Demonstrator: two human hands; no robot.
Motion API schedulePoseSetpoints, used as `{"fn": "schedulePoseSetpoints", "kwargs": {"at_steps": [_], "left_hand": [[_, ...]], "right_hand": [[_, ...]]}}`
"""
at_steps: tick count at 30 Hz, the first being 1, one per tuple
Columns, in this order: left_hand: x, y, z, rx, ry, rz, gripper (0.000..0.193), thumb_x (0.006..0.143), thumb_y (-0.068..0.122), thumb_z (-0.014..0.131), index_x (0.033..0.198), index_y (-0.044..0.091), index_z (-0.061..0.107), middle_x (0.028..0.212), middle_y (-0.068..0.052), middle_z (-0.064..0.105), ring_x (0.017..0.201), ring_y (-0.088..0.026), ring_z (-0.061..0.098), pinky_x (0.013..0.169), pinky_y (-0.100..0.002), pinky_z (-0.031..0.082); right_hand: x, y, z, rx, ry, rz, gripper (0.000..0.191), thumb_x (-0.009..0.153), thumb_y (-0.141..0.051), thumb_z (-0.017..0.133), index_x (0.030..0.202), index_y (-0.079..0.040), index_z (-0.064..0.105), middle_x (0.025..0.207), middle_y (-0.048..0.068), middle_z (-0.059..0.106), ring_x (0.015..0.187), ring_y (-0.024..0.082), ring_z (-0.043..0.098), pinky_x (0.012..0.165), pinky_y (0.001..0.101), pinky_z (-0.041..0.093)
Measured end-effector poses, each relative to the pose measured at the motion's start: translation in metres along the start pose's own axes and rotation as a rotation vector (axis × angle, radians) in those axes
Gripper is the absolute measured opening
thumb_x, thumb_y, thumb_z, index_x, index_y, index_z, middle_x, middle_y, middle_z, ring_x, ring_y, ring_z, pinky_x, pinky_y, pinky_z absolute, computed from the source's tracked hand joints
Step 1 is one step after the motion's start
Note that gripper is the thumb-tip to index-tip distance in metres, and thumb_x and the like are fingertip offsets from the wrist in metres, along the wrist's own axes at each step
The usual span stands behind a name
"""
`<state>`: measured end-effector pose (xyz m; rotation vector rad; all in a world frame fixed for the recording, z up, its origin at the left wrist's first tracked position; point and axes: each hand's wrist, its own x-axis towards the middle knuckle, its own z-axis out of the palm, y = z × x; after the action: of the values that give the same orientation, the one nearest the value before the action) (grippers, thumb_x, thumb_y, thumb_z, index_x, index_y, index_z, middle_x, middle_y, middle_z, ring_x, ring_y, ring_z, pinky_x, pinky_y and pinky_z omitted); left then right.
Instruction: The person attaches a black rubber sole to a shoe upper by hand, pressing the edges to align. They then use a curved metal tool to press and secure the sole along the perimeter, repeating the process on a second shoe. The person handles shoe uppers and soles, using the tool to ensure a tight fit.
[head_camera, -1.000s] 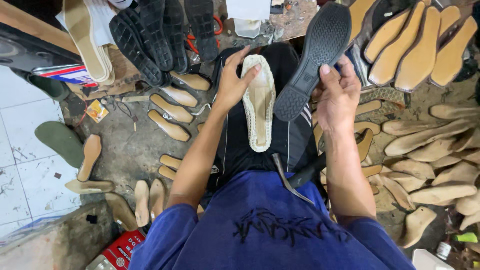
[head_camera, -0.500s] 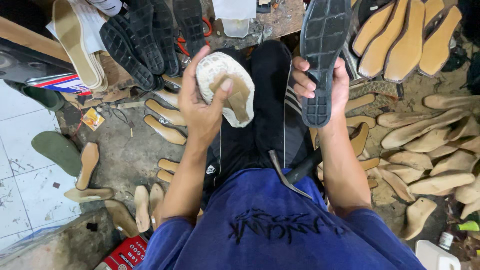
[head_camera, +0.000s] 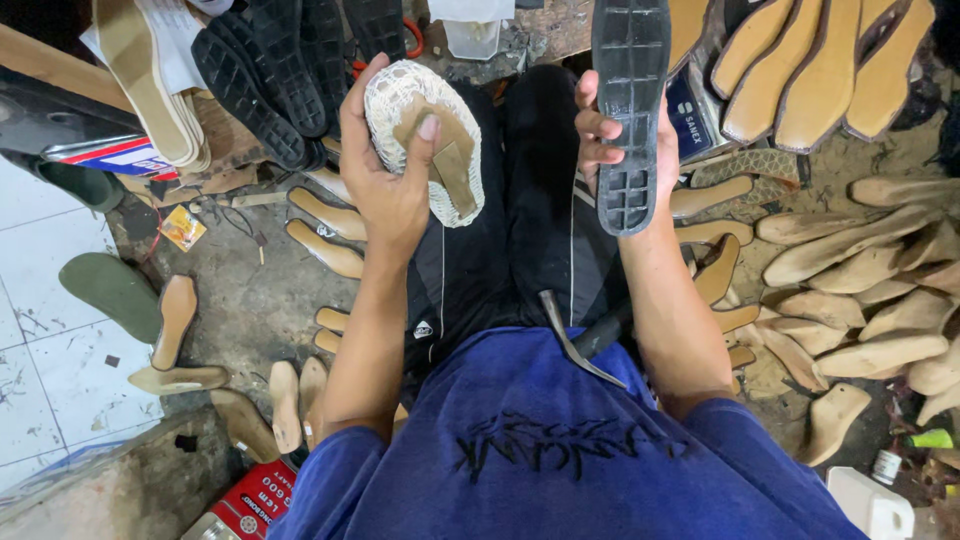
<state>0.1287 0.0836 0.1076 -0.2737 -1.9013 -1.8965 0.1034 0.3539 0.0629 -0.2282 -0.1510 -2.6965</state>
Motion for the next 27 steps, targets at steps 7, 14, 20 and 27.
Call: {"fn": "schedulePoseSetpoints", "kwargs": {"at_steps": [7, 14, 20, 27], "left_hand": [[0.024, -0.005, -0.032, -0.143, -0.063, -0.028, 0.047, 0.108, 0.001, 0.072, 0.149, 0.002, 0.048, 0.129, -0.007, 0.066, 0.117, -0.013, 0.065, 0.107, -0.027, 0.053], [0.030, -0.007, -0.049, -0.301, -0.120, -0.041, 0.045, 0.114, 0.023, 0.061, 0.151, 0.001, 0.051, 0.133, -0.009, 0.067, 0.122, -0.012, 0.063, 0.110, -0.026, 0.049], [0.021, 0.010, -0.036, -0.364, -0.109, 0.023, 0.052, 0.109, 0.036, 0.057, 0.149, 0.002, 0.051, 0.137, -0.007, 0.064, 0.128, -0.011, 0.062, 0.115, -0.025, 0.046], [0.013, 0.023, -0.019, -0.218, -0.009, -0.063, 0.049, 0.100, 0.004, 0.077, 0.143, 0.000, 0.055, 0.127, -0.008, 0.069, 0.117, -0.011, 0.065, 0.108, -0.026, 0.052]], "right_hand": [[0.002, 0.027, 0.014, -0.969, 0.139, -0.132, 0.060, 0.108, -0.038, 0.069, 0.155, -0.011, 0.044, 0.117, 0.012, 0.059, 0.097, 0.021, 0.067, 0.069, 0.0320, 0.056], [0.010, 0.091, 0.025, -1.129, 0.184, -0.162, 0.035, 0.108, -0.027, 0.070, 0.130, -0.003, 0.058, 0.107, 0.014, 0.071, 0.081, 0.024, 0.072, 0.071, 0.0394, 0.063], [0.018, 0.128, 0.013, -1.172, 0.164, -0.110, 0.030, 0.106, -0.024, 0.067, 0.124, 0.000, 0.061, 0.109, 0.011, 0.071, 0.084, 0.021, 0.071, 0.067, 0.0367, 0.063], [0.019, 0.132, 0.004, -1.244, 0.151, -0.085, 0.030, 0.107, -0.024, 0.067, 0.122, 0.001, 0.062, 0.105, 0.009, 0.070, 0.084, 0.018, 0.070, 0.066, 0.0338, 0.062]]}}
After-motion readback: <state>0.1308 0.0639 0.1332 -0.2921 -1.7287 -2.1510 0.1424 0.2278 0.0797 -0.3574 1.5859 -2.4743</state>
